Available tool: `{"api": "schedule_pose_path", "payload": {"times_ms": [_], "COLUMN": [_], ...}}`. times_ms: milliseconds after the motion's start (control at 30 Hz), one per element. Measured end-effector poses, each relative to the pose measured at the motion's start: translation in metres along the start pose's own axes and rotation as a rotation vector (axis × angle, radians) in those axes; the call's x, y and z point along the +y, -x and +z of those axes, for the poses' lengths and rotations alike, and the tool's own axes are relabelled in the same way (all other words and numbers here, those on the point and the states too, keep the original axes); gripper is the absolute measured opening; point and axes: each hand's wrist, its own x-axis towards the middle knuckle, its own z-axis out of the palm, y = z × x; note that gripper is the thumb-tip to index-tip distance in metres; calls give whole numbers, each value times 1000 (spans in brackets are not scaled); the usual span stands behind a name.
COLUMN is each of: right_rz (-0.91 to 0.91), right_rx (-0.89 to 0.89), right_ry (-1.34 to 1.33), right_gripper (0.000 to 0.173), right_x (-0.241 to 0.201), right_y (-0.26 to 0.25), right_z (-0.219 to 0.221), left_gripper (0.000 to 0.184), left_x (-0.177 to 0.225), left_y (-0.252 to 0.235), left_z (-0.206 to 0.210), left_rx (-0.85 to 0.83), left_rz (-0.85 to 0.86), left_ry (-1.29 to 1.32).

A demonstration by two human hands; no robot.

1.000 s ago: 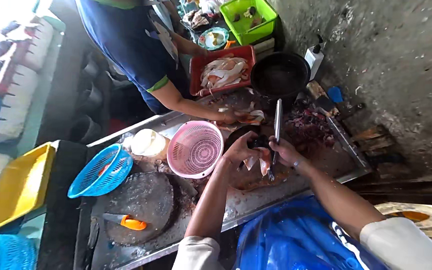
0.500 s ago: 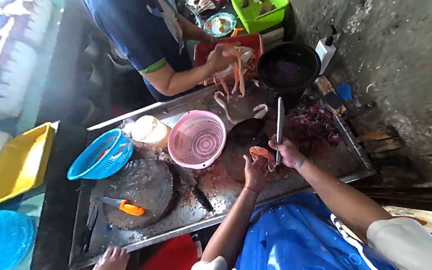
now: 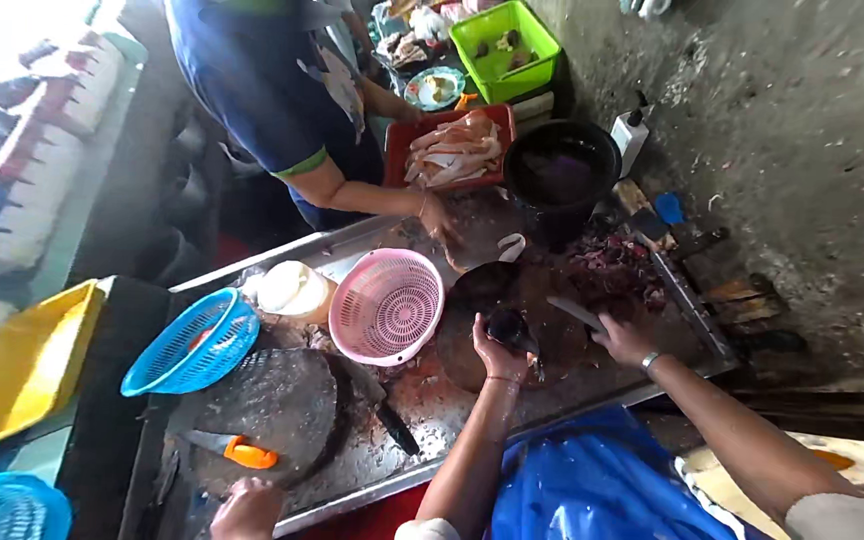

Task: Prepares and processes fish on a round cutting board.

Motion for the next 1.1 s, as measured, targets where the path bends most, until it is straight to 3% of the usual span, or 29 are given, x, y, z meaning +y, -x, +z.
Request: {"api": "schedule_pose_path", "payload": {"times_ms": [67,200,367,533,633,700,867,1000,1100], "right_rz": [52,-212,-514,-355,-462,-439,-487,-416,-509], "right_rx": [60,294,219,147,135,109,132,140,189], "right_ry": [-43,-105,168,330,390,391,410,400,423], "right_gripper": [59,49,46,44,44,43,43,41,41], "right_x": [12,-52,-118,-119,-128,-127,-132,-114,-108], "right_y": [10,45,55,37,53,50,64,58,63], "right_z": [4,-20,-29,-46,-44,-50,-56,-70,-70], "left_gripper": [50,46,46,39,36,31,42,44,46], "left_x": [3,5,1,4,3,1,-9,-5,-4], "left_y": [0,4,-3,-8,-8,-11,-13,-11,-11], "left_z": [4,11,10,-1,-5,-6,-10,-2,-4], "left_rx": [0,72,92,114,88,110,0,-18,-62], "left_rz": [-12,8,111,162,155,151,44,-12,-77], "left_ry": [-27,-96,-229,-348,-336,-360,-342,-382,-396]}}
